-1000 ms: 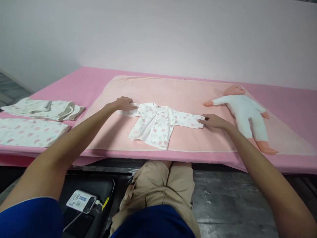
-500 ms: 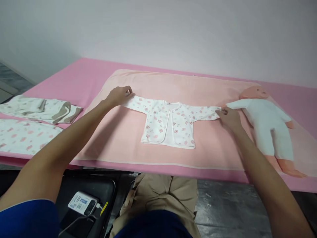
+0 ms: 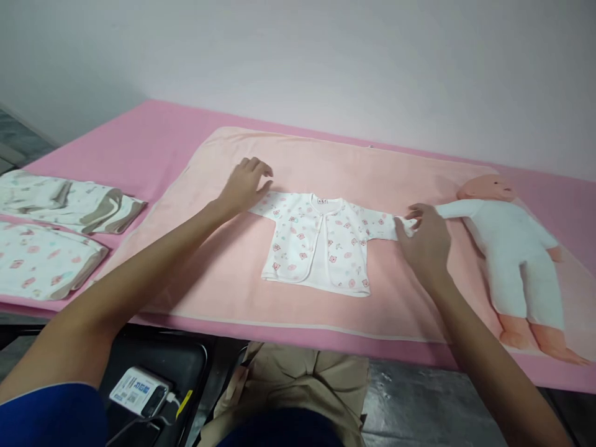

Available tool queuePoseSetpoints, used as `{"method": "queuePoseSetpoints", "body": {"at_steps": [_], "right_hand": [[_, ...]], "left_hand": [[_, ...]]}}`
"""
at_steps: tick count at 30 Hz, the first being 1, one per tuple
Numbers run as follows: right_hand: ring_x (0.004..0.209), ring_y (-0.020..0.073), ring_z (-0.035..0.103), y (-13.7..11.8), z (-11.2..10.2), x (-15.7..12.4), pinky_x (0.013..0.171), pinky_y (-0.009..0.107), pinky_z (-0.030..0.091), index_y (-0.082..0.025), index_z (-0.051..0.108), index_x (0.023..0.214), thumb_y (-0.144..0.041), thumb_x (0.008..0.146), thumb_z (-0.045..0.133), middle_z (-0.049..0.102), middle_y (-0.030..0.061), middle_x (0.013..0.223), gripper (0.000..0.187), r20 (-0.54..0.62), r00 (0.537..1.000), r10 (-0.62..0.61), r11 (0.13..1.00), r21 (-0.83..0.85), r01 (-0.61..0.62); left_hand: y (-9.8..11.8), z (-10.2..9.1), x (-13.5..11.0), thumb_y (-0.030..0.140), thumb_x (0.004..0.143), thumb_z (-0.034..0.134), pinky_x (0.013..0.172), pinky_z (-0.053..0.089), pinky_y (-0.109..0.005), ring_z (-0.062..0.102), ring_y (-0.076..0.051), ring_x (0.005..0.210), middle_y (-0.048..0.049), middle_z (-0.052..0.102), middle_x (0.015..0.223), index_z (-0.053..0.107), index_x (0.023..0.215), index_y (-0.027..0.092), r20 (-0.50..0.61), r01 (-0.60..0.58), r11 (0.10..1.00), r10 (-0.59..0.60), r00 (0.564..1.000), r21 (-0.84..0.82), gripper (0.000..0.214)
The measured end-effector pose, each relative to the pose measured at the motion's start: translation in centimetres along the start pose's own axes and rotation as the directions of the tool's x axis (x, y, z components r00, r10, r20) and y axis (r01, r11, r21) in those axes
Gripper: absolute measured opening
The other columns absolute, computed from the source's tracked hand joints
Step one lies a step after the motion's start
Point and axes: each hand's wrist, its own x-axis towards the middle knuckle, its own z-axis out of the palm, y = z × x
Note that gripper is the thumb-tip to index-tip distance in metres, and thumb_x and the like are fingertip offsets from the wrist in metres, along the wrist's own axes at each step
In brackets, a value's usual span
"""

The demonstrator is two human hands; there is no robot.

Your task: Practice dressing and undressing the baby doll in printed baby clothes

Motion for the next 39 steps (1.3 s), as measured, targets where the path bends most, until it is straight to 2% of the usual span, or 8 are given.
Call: {"method": "queuePoseSetpoints", "body": {"at_steps": [2, 5, 11, 15, 21, 25, 32, 39], "right_hand": [[0.089, 0.0258, 0.067, -5.1, 0.0, -2.0, 0.079, 0.037, 0.046, -0.024, 0.068, 0.106, -0.052, 0.104, 0.062, 0.078, 0.0074, 0.101, 0.029, 0.232, 0.971, -0.065, 0.995, 0.092, 0.044], [0.078, 0.0239, 0.068, -11.5, 1.5, -5.2, 0.072, 0.034, 0.042, -0.024, 0.066, 0.096, -0.061, 0.107, 0.06, 0.076, 0.0049, 0.086, 0.039, 0.591, 0.791, -0.159, 0.984, 0.159, 0.079], [0.085, 0.0256, 0.07, -14.9, 4.6, -7.8, 0.07, 0.033, 0.038, -0.024, 0.06, 0.087, -0.054, 0.102, 0.068, 0.076, 0.006, 0.087, 0.035, 0.696, 0.714, -0.071, 0.993, 0.117, -0.016], [0.079, 0.0197, 0.065, -13.5, 3.1, -7.3, 0.072, 0.031, 0.041, -0.024, 0.055, 0.08, -0.044, 0.101, 0.067, 0.073, 0.0003, 0.081, 0.031, 0.681, 0.73, -0.061, 0.967, 0.221, -0.125], [0.079, 0.0179, 0.061, -11.4, 3.0, -8.4, 0.075, 0.03, 0.039, -0.024, 0.058, 0.087, -0.038, 0.102, 0.065, 0.068, -0.0004, 0.084, 0.022, 0.595, 0.788, -0.161, 0.969, 0.245, 0.014], [0.082, 0.0201, 0.063, -12.1, 3.6, -9.2, 0.074, 0.031, 0.037, -0.023, 0.058, 0.092, -0.052, 0.101, 0.072, 0.07, 0.0019, 0.088, 0.033, 0.559, 0.822, -0.104, 0.988, 0.152, 0.022], [0.083, 0.0219, 0.066, -13.3, 3.8, -9.4, 0.074, 0.032, 0.037, -0.023, 0.062, 0.082, -0.045, 0.101, 0.072, 0.075, 0.0026, 0.082, 0.031, 0.646, 0.763, -0.037, 0.991, 0.123, -0.055], [0.071, 0.017, 0.058, -13.8, 3.6, -10.9, 0.07, 0.03, 0.036, -0.023, 0.053, 0.067, -0.036, 0.095, 0.073, 0.068, -0.0021, 0.07, 0.036, 0.639, 0.769, -0.026, 0.967, 0.21, -0.142]], "left_hand": [[2.7, 0.4, 1.4, 0.034, 0.101, 0.055, 0.117, 0.044, -0.052, 0.055, -0.036, 0.133, -0.0181, 0.065, 0.141, 0.063, 0.132, 0.02, 0.084, -0.177, 0.974, 0.189, 0.978, -0.14, 0.036], [6.5, 1.8, 3.8, 0.03, 0.092, 0.058, 0.111, 0.049, -0.045, 0.058, -0.032, 0.134, -0.0165, 0.062, 0.15, 0.056, 0.145, 0.021, 0.322, -0.312, 0.909, 0.393, 0.861, -0.275, 0.054], [10.8, 3.4, 7.3, 0.03, 0.074, 0.068, 0.078, 0.051, -0.042, 0.069, -0.03, 0.095, -0.0138, 0.073, 0.117, 0.056, 0.137, 0.026, 0.713, -0.228, 0.969, 0.226, 0.664, -0.095, 0.065], [10.9, 3.2, 7.6, 0.034, 0.079, 0.065, 0.073, 0.044, -0.041, 0.069, -0.031, 0.088, -0.0144, 0.074, 0.105, 0.062, 0.113, 0.023, 0.652, -0.276, 0.961, 0.22, 0.726, -0.016, 0.036], [10.2, 4.2, 5.5, 0.036, 0.088, 0.06, 0.077, 0.046, -0.039, 0.072, -0.031, 0.097, -0.0168, 0.074, 0.125, 0.058, 0.13, 0.022, 0.466, -0.195, 0.98, 0.189, 0.864, -0.036, 0.044], [11.2, 5.0, 3.6, 0.042, 0.099, 0.051, 0.08, 0.048, -0.037, 0.074, -0.03, 0.097, -0.0087, 0.08, 0.108, 0.058, 0.132, 0.026, 0.47, -0.055, 0.998, 0.042, 0.882, 0.013, 0.037], [14.0, 5.7, 2.6, 0.069, 0.095, 0.057, 0.089, 0.054, -0.04, 0.077, -0.035, 0.103, -0.0138, 0.081, 0.109, 0.068, 0.119, 0.019, 0.423, 0.062, 0.996, -0.085, 0.902, 0.068, 0.057], [15.4, 6.0, 3.5, 0.048, 0.086, 0.066, 0.08, 0.054, -0.038, 0.079, -0.037, 0.094, -0.0178, 0.079, 0.092, 0.076, 0.094, 0.015, 0.485, 0.117, 0.987, -0.156, 0.861, 0.11, 0.035]]}}
